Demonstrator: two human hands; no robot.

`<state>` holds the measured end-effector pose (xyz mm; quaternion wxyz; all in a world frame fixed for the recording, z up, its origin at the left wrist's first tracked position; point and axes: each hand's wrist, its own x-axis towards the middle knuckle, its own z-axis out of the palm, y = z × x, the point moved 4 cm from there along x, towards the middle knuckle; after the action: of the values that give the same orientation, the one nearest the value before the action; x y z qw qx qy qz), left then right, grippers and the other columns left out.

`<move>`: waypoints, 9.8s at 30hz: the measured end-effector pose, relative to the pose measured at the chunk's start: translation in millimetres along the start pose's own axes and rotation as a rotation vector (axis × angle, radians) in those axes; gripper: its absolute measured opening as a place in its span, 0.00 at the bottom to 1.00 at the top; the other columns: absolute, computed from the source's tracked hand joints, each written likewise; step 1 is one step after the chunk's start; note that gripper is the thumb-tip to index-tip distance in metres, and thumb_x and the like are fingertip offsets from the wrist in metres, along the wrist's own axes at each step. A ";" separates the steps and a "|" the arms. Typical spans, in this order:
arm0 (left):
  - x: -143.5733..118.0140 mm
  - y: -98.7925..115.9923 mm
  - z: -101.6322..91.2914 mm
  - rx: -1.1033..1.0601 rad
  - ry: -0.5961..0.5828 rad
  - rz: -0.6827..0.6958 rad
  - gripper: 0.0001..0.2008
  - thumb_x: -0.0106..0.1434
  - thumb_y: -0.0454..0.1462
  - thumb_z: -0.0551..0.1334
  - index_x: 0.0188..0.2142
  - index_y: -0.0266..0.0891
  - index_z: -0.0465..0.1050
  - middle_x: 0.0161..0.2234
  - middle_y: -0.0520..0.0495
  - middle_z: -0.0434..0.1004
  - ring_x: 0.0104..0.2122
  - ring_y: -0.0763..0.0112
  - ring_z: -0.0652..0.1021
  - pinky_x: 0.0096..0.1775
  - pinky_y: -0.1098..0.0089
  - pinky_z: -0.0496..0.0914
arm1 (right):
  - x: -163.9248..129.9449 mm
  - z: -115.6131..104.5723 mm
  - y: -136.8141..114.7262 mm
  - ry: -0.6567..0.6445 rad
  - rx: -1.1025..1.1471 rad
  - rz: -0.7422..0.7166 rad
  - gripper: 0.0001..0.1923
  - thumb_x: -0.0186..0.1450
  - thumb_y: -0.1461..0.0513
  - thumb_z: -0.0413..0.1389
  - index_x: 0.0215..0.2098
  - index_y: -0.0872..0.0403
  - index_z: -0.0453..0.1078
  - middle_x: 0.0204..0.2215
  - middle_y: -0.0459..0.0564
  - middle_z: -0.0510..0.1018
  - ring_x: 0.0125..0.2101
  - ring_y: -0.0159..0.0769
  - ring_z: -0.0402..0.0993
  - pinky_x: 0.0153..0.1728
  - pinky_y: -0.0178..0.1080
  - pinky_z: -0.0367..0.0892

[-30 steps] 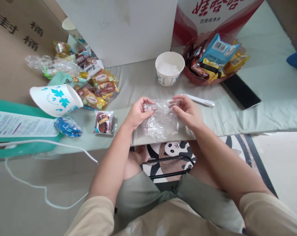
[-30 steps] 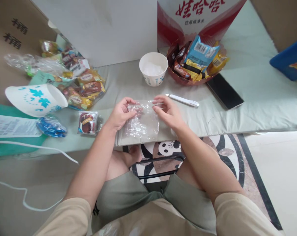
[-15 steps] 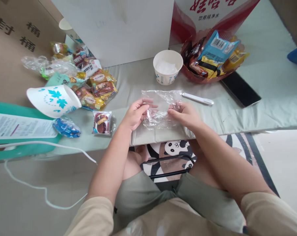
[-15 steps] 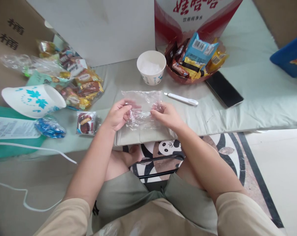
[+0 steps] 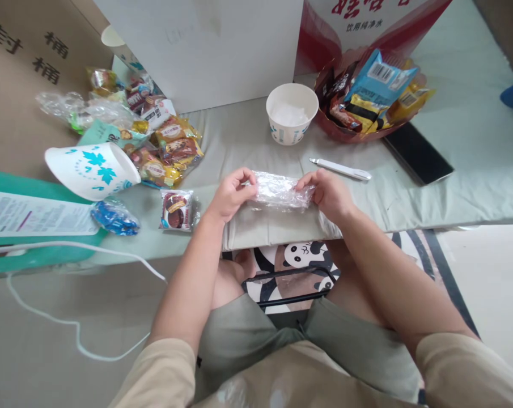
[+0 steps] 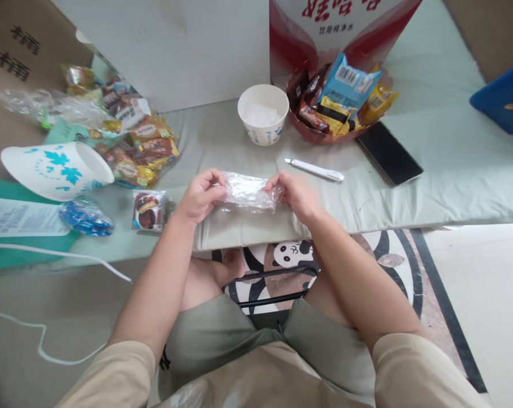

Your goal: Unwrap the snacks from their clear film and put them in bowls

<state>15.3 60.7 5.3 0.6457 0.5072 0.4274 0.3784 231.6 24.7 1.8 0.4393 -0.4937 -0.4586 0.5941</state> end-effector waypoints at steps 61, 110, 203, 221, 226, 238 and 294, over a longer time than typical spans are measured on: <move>79.5 136.9 49.4 0.696 0.630 0.529 0.04 0.62 0.29 0.57 0.36 0.36 0.69 0.29 0.53 0.72 0.31 0.75 0.75 0.39 0.71 0.70 | 22.2 -9.9 -15.7 0.141 0.076 -0.035 0.03 0.60 0.59 0.53 0.30 0.51 0.64 0.21 0.40 0.69 0.25 0.31 0.67 0.31 0.36 0.62; -11.4 0.8 -9.3 0.159 0.339 0.088 0.30 0.56 0.47 0.72 0.55 0.45 0.67 0.40 0.47 0.78 0.38 0.64 0.80 0.43 0.65 0.75 | -10.2 -17.4 -16.6 0.203 -0.548 -0.365 0.15 0.70 0.52 0.54 0.43 0.50 0.78 0.33 0.49 0.80 0.32 0.36 0.73 0.35 0.39 0.67; -12.0 -0.5 -67.5 0.219 0.744 0.236 0.02 0.49 0.35 0.62 0.24 0.40 0.73 0.28 0.51 0.81 0.30 0.70 0.79 0.35 0.71 0.70 | -1.7 -69.9 -3.4 0.574 -0.843 -0.444 0.07 0.57 0.67 0.54 0.26 0.51 0.73 0.40 0.54 0.78 0.46 0.47 0.74 0.54 0.56 0.67; -47.1 15.6 -52.7 0.776 0.430 0.072 0.15 0.58 0.45 0.58 0.19 0.42 0.70 0.16 0.50 0.70 0.22 0.67 0.72 0.30 0.66 0.65 | -20.6 -9.9 -21.8 -0.140 -0.970 -0.498 0.18 0.61 0.65 0.52 0.48 0.53 0.76 0.30 0.50 0.76 0.33 0.39 0.71 0.40 0.42 0.64; -41.3 17.6 -58.2 0.949 0.656 -0.097 0.18 0.57 0.53 0.65 0.35 0.41 0.77 0.35 0.46 0.79 0.35 0.62 0.76 0.42 0.64 0.69 | -30.1 -5.0 -24.9 -0.420 -1.129 -0.348 0.27 0.73 0.55 0.44 0.22 0.55 0.73 0.27 0.51 0.75 0.29 0.34 0.70 0.37 0.41 0.58; -28.4 15.1 -0.9 -0.275 0.202 -0.018 0.08 0.44 0.36 0.69 0.27 0.39 0.78 0.57 0.40 0.77 0.56 0.53 0.77 0.47 0.64 0.76 | -21.8 53.3 -16.6 0.091 -1.080 -0.673 0.21 0.68 0.64 0.52 0.58 0.50 0.74 0.50 0.57 0.78 0.50 0.47 0.74 0.52 0.49 0.71; -3.5 10.1 -31.4 -0.122 0.600 -0.035 0.10 0.52 0.36 0.66 0.26 0.42 0.64 0.22 0.56 0.71 0.19 0.76 0.75 0.19 0.77 0.62 | -71.5 67.0 21.9 -0.140 -1.201 -0.565 0.29 0.65 0.53 0.63 0.62 0.51 0.69 0.59 0.59 0.77 0.60 0.54 0.71 0.61 0.57 0.63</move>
<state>-15.8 69.9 12.0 0.5262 0.3257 0.5843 0.5250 172.8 -56.7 -0.3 0.1962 -0.4737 -0.8489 0.1281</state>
